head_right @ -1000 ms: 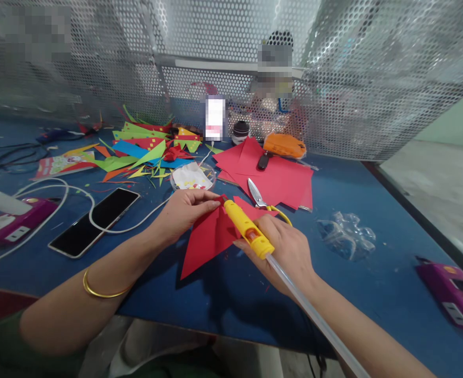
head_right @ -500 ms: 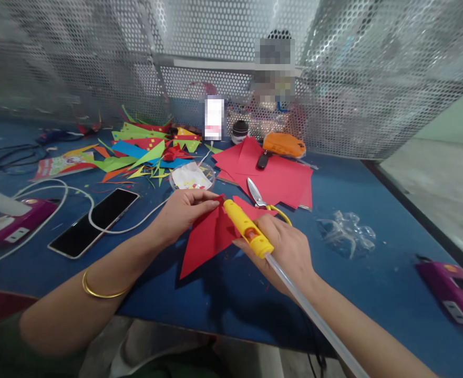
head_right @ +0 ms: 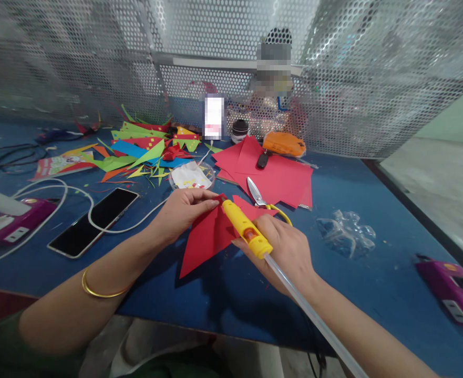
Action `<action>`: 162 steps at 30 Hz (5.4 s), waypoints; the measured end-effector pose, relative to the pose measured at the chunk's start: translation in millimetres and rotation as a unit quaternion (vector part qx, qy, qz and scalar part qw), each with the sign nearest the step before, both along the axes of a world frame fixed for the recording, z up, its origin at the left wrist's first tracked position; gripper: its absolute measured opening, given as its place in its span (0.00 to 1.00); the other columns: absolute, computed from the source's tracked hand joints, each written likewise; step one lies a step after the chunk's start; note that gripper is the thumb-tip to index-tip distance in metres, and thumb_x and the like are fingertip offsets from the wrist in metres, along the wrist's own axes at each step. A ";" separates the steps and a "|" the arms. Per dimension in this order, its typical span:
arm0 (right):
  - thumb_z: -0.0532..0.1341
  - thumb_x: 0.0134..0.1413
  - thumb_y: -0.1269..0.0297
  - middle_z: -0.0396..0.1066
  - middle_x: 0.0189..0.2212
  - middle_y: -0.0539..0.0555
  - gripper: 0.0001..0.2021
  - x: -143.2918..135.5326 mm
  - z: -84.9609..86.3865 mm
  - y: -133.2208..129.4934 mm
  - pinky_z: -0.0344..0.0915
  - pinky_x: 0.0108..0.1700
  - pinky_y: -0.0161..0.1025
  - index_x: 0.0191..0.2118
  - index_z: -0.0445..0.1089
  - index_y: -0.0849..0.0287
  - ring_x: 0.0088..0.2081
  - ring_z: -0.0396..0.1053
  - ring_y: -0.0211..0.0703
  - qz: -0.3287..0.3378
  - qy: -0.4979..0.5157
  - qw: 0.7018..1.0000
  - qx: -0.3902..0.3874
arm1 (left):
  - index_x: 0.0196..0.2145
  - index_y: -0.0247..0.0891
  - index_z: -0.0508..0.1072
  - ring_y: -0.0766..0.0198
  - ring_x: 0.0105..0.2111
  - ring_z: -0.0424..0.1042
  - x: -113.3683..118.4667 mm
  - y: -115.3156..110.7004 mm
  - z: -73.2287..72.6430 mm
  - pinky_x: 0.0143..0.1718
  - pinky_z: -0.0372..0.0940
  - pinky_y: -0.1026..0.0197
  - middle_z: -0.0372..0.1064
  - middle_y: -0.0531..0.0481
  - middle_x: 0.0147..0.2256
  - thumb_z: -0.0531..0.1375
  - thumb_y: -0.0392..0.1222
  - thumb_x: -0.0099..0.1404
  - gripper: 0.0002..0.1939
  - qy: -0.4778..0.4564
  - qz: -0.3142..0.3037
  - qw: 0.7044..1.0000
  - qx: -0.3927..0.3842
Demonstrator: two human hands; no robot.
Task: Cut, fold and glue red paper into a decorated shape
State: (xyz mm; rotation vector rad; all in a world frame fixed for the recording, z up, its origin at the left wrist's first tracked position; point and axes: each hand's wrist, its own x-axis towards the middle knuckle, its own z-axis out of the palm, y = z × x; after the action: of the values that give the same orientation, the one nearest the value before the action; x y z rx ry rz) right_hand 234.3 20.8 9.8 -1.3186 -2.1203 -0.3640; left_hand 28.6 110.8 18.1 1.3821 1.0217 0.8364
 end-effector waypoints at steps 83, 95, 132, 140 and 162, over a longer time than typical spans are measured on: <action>0.63 0.53 0.55 0.78 0.46 0.56 0.17 -32.1 13.6 56.8 0.68 0.52 0.47 0.47 0.73 0.55 0.49 0.74 0.48 0.039 0.411 0.877 -0.246 | 0.35 0.40 0.84 0.60 0.39 0.77 -32.0 8.8 19.5 0.46 0.68 0.57 0.82 0.48 0.36 0.63 0.35 0.59 0.09 -0.003 -0.106 0.985 0.139; 0.56 0.49 0.27 0.69 0.15 0.53 0.33 -32.2 5.7 45.2 0.62 0.25 0.38 0.20 0.67 0.56 0.20 0.67 0.40 -0.047 0.482 0.803 -0.347 | 0.33 0.43 0.83 0.61 0.39 0.76 -28.6 2.8 8.8 0.45 0.69 0.57 0.81 0.51 0.35 0.66 0.35 0.56 0.08 -0.173 0.158 0.968 0.093; 0.76 0.33 0.59 0.81 0.37 0.55 0.16 -52.3 -3.6 38.3 0.72 0.40 0.43 0.33 0.79 0.57 0.38 0.77 0.48 0.016 0.711 0.630 -0.313 | 0.25 0.37 0.80 0.62 0.24 0.72 -19.6 -1.0 -4.1 0.25 0.63 0.61 0.78 0.42 0.28 0.67 0.55 0.58 0.17 -0.019 -0.012 0.990 -0.142; 0.76 0.34 0.60 0.80 0.34 0.53 0.15 -51.6 -4.6 38.9 0.71 0.40 0.42 0.32 0.78 0.57 0.34 0.75 0.44 0.006 0.717 0.618 -0.322 | 0.24 0.37 0.80 0.65 0.24 0.71 -18.5 -4.2 -4.4 0.26 0.64 0.63 0.78 0.46 0.27 0.69 0.44 0.55 0.08 -0.023 -0.019 0.996 -0.089; 0.75 0.33 0.61 0.80 0.35 0.53 0.16 -55.6 -5.6 36.6 0.74 0.41 0.47 0.33 0.76 0.56 0.34 0.76 0.48 -0.001 0.712 0.627 -0.317 | 0.22 0.39 0.79 0.64 0.24 0.71 -12.7 -12.6 -7.0 0.27 0.67 0.61 0.77 0.47 0.25 0.72 0.44 0.50 0.08 -0.036 -0.036 0.995 -0.080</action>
State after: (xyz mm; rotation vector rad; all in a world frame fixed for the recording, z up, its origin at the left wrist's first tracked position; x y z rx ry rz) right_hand 178.7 57.5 4.2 -1.1747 -0.7608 1.2078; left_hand 15.9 98.2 11.1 1.2361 0.9561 0.7301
